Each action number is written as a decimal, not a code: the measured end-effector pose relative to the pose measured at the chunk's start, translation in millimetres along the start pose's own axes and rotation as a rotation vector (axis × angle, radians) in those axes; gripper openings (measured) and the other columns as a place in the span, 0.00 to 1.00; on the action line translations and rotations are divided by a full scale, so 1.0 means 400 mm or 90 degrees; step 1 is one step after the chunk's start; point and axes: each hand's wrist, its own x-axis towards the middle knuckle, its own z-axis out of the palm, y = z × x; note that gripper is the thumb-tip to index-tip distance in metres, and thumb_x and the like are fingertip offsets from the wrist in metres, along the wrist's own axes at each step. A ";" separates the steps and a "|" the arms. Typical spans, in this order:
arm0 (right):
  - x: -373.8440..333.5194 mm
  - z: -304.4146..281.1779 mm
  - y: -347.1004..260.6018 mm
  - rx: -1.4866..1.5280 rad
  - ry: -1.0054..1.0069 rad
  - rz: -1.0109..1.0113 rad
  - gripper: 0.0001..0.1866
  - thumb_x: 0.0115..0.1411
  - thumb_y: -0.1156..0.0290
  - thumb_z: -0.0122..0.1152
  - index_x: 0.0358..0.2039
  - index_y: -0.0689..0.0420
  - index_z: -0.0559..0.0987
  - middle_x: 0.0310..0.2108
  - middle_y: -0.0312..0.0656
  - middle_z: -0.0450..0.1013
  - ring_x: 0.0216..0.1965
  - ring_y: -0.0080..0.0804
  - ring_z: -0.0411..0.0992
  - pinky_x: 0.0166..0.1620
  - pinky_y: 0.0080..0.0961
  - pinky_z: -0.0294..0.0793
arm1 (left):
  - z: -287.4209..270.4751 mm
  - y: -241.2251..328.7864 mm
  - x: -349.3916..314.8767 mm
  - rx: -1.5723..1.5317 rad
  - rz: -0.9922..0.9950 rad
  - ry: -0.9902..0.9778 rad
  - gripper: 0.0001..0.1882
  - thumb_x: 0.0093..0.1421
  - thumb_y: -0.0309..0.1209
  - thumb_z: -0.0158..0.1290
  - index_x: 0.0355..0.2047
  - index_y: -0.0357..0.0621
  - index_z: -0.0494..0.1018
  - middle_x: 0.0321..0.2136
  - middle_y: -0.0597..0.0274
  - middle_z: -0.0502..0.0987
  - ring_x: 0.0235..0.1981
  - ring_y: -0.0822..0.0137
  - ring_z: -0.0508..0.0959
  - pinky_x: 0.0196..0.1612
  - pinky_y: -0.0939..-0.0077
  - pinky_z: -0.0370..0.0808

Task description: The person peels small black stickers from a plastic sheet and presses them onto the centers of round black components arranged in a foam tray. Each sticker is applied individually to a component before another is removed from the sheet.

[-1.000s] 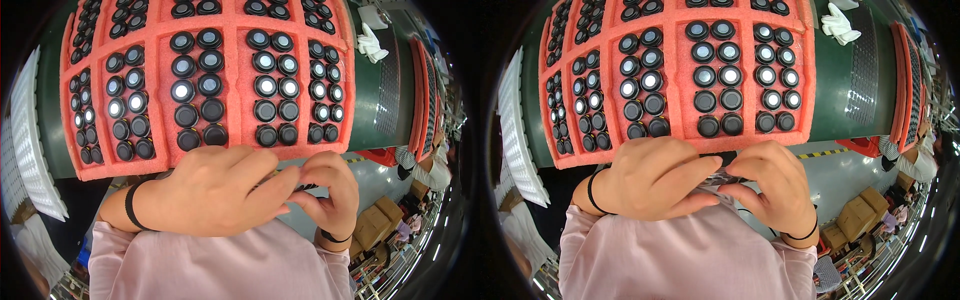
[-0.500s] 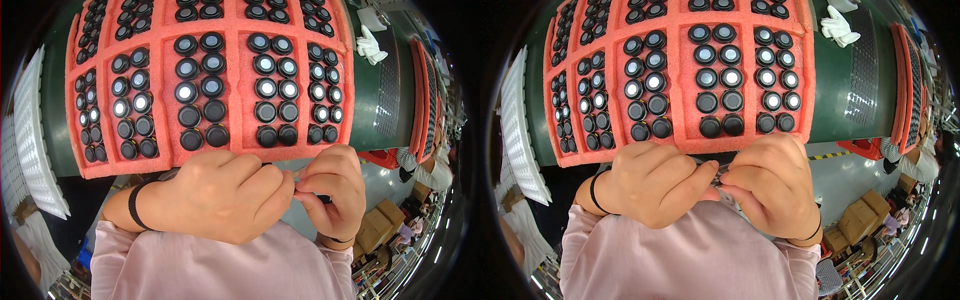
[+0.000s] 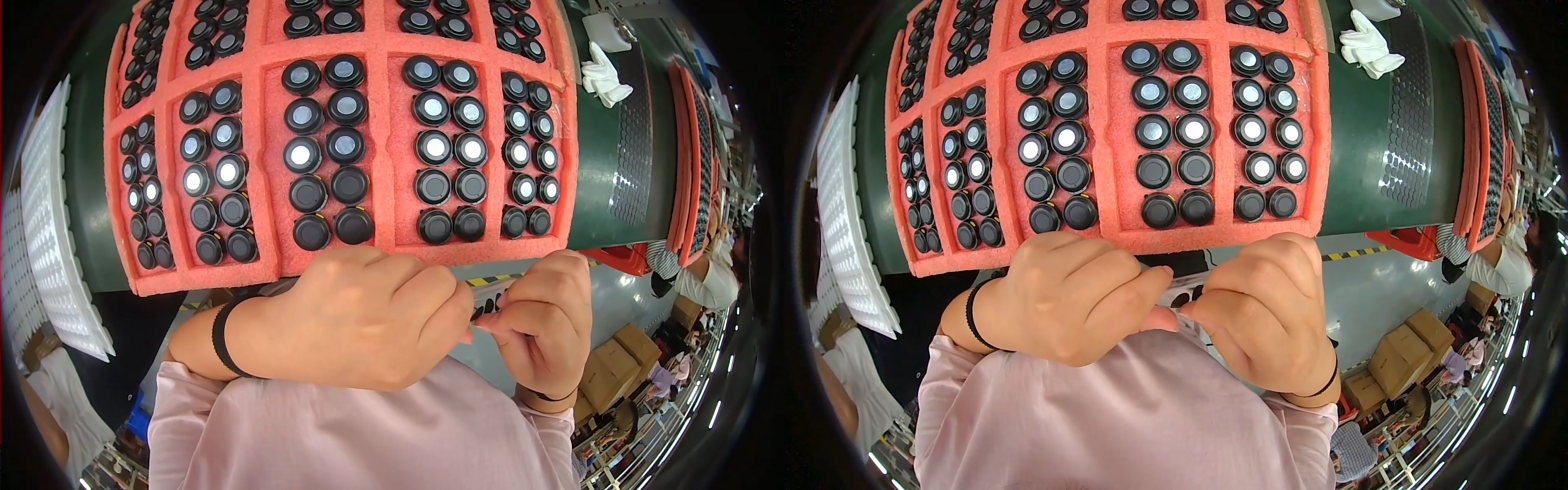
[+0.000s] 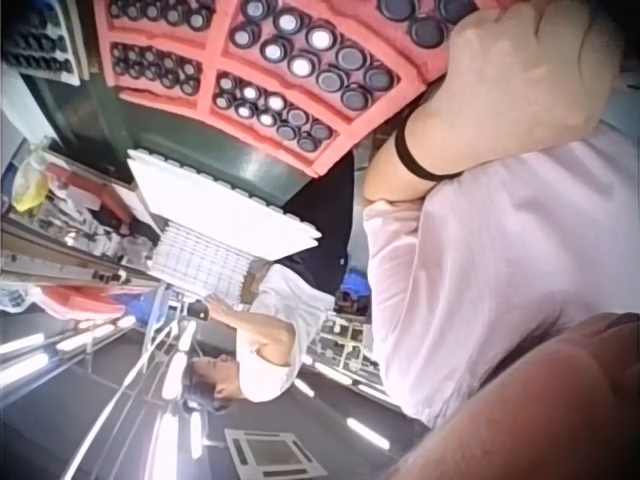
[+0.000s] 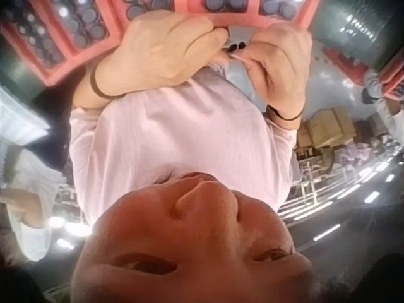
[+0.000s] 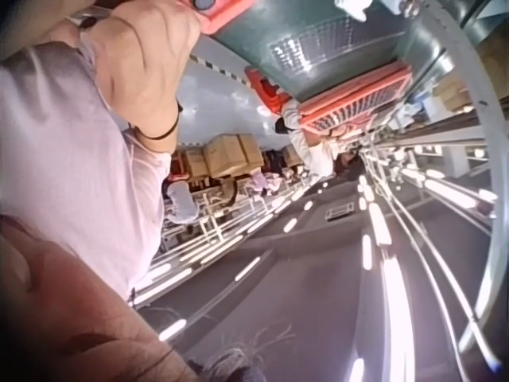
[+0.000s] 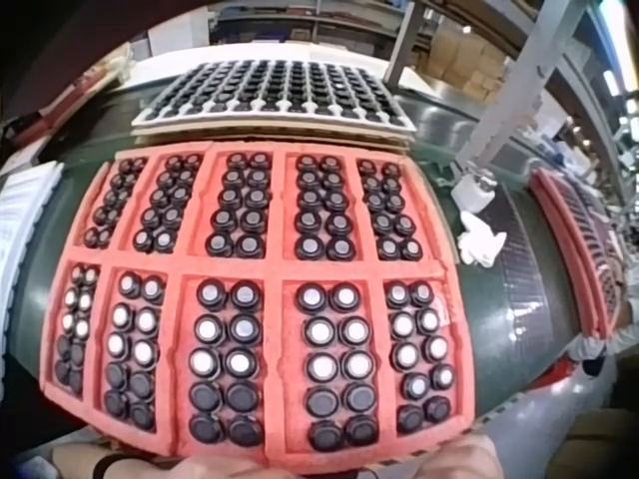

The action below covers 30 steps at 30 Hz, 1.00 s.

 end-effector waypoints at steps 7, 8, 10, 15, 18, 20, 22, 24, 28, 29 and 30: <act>-0.003 0.002 0.003 0.008 -0.013 0.042 0.11 0.47 0.72 0.73 0.32 0.52 0.81 0.34 0.34 0.73 0.36 0.39 0.71 0.42 0.36 0.67 | -0.027 0.003 0.019 -0.006 0.024 -0.095 0.21 0.55 0.41 0.66 0.39 0.35 0.80 0.23 0.65 0.71 0.20 0.70 0.74 0.19 0.77 0.69; -0.004 -0.001 0.006 0.008 -0.013 0.041 0.11 0.47 0.72 0.73 0.32 0.52 0.81 0.34 0.34 0.73 0.36 0.39 0.71 0.42 0.36 0.67 | -0.025 0.003 0.018 -0.005 0.024 -0.095 0.21 0.55 0.41 0.66 0.39 0.35 0.80 0.23 0.65 0.71 0.20 0.70 0.74 0.19 0.77 0.69; -0.007 -0.006 0.012 0.004 -0.018 0.010 0.10 0.48 0.73 0.72 0.32 0.52 0.81 0.34 0.34 0.73 0.36 0.39 0.71 0.42 0.37 0.68 | -0.018 0.003 0.012 -0.049 -0.017 -0.100 0.21 0.56 0.41 0.66 0.40 0.34 0.80 0.24 0.65 0.72 0.20 0.70 0.74 0.20 0.77 0.69; -0.001 -0.052 0.054 0.117 -0.029 0.037 0.08 0.52 0.75 0.71 0.32 0.55 0.80 0.35 0.35 0.72 0.36 0.36 0.70 0.43 0.33 0.69 | -0.008 -0.002 0.021 -0.075 -0.062 -0.087 0.22 0.56 0.40 0.65 0.42 0.34 0.80 0.26 0.64 0.73 0.23 0.68 0.76 0.22 0.76 0.71; 0.008 -0.059 0.094 0.147 0.059 0.224 0.08 0.57 0.76 0.70 0.34 0.59 0.78 0.35 0.36 0.71 0.36 0.30 0.69 0.42 0.27 0.69 | 0.002 0.012 0.037 -0.094 -0.016 -0.111 0.22 0.54 0.39 0.65 0.43 0.34 0.80 0.27 0.64 0.73 0.26 0.67 0.77 0.25 0.73 0.73; 0.012 -0.061 0.146 0.136 0.047 0.256 0.07 0.58 0.76 0.69 0.34 0.60 0.78 0.35 0.36 0.71 0.36 0.29 0.69 0.41 0.25 0.69 | 0.012 0.027 0.046 -0.100 0.006 -0.122 0.22 0.53 0.39 0.64 0.43 0.34 0.80 0.28 0.64 0.74 0.27 0.66 0.77 0.26 0.72 0.74; 0.020 -0.059 0.189 0.120 0.019 0.320 0.07 0.61 0.76 0.68 0.35 0.63 0.77 0.34 0.37 0.70 0.35 0.26 0.68 0.40 0.22 0.69 | 0.024 0.045 0.054 -0.142 0.024 -0.130 0.20 0.52 0.37 0.63 0.42 0.34 0.80 0.30 0.62 0.75 0.31 0.63 0.78 0.33 0.68 0.77; 0.035 -0.055 0.195 0.125 0.007 0.340 0.07 0.62 0.77 0.67 0.35 0.63 0.77 0.34 0.37 0.70 0.35 0.26 0.68 0.40 0.22 0.70 | 0.040 0.049 0.066 -0.165 0.034 -0.133 0.20 0.52 0.35 0.62 0.41 0.34 0.80 0.30 0.61 0.76 0.33 0.62 0.78 0.37 0.66 0.78; 0.055 -0.046 0.198 0.140 -0.024 0.393 0.05 0.63 0.78 0.65 0.35 0.64 0.76 0.33 0.37 0.69 0.33 0.25 0.67 0.39 0.23 0.70 | 0.100 0.026 0.084 -0.031 0.046 -0.193 0.14 0.53 0.34 0.58 0.36 0.37 0.79 0.35 0.56 0.79 0.41 0.59 0.78 0.51 0.59 0.76; 0.056 -0.044 0.200 0.140 -0.032 0.408 0.05 0.63 0.78 0.65 0.35 0.64 0.76 0.33 0.38 0.69 0.33 0.25 0.67 0.39 0.23 0.70 | 0.116 0.024 0.086 0.008 0.040 -0.181 0.13 0.54 0.34 0.57 0.35 0.38 0.79 0.38 0.54 0.79 0.44 0.57 0.78 0.54 0.57 0.75; 0.057 -0.043 0.202 0.141 -0.041 0.422 0.05 0.63 0.78 0.64 0.35 0.64 0.76 0.33 0.38 0.69 0.33 0.26 0.67 0.39 0.23 0.69 | 0.129 0.022 0.088 0.046 0.034 -0.170 0.12 0.54 0.34 0.56 0.34 0.39 0.78 0.41 0.52 0.80 0.47 0.56 0.78 0.58 0.54 0.73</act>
